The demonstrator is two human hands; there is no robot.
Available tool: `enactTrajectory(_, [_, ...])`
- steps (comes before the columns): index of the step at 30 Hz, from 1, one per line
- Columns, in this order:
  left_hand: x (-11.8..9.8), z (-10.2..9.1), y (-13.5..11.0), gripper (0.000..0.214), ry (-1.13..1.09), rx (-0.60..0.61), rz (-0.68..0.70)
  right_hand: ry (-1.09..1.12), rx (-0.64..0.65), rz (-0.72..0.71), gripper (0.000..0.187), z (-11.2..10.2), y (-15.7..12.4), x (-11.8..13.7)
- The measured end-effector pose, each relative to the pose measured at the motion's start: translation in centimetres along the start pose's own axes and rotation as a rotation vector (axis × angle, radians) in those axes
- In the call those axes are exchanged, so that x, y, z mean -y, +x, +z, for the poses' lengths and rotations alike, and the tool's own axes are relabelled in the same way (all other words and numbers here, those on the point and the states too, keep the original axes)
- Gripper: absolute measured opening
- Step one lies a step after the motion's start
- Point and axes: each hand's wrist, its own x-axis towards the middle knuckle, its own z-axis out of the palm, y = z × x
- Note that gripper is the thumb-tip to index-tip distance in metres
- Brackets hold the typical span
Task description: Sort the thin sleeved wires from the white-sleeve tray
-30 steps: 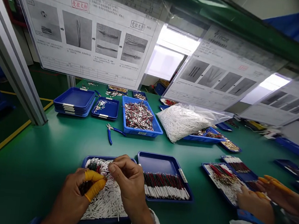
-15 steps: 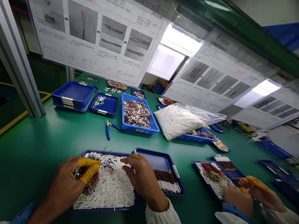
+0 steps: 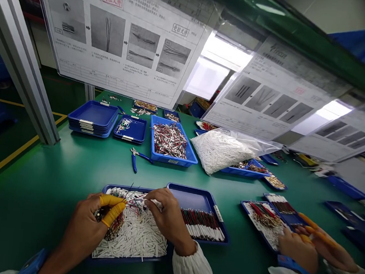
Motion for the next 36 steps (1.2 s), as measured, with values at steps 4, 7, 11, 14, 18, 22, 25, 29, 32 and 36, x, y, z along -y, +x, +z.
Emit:
enactTrajectory(4, [0.1, 0.2, 0.0, 0.022, 0.003, -0.004, -0.020, 0.345, -0.123, 0.181, 0.016, 0.2, -0.1, 1.4])
enactTrajectory(7, [0.4, 0.3, -0.1, 0.023, 0.011, 0.003, -0.018, 0.575, -0.189, 0.245, 0.020, 0.7, -0.1, 2.8])
enactTrajectory(11, [0.6, 0.4, -0.2, 0.022, 0.018, 0.021, -0.024, 0.762, -0.278, 0.272, 0.018, 1.1, -0.1, 4.7])
enactTrajectory(14, [0.7, 0.5, -0.1, 0.021, 0.019, 0.027, -0.021, 0.842, -0.310, 0.265, 0.017, 1.2, -0.2, 5.4])
enactTrajectory(18, [0.7, 0.4, -0.1, 0.022, 0.014, 0.028, -0.029, 0.912, -0.335, 0.288, 0.015, 1.4, -0.1, 5.2])
enactTrajectory(22, [0.6, 0.2, -0.2, 0.024, 0.003, 0.039, -0.070, 0.989, -0.329, 0.330, 0.017, 1.5, -0.1, 5.0])
enactTrajectory(25, [0.6, 0.1, -0.2, 0.025, -0.008, 0.043, -0.088, 0.992, -0.327, 0.328, 0.018, 1.5, -0.2, 5.1])
enactTrajectory(29, [0.6, 0.2, -0.1, 0.025, -0.005, 0.053, -0.095, 0.985, -0.323, 0.314, 0.017, 1.6, -0.3, 4.9])
enactTrajectory(32, [0.7, 0.3, -0.1, 0.023, 0.008, 0.049, -0.098, 0.961, -0.307, 0.296, 0.016, 1.7, -0.3, 4.7])
enactTrajectory(36, [0.7, 0.4, -0.2, 0.023, 0.012, 0.044, -0.089, 0.924, -0.282, 0.293, 0.015, 1.8, -0.4, 4.6])
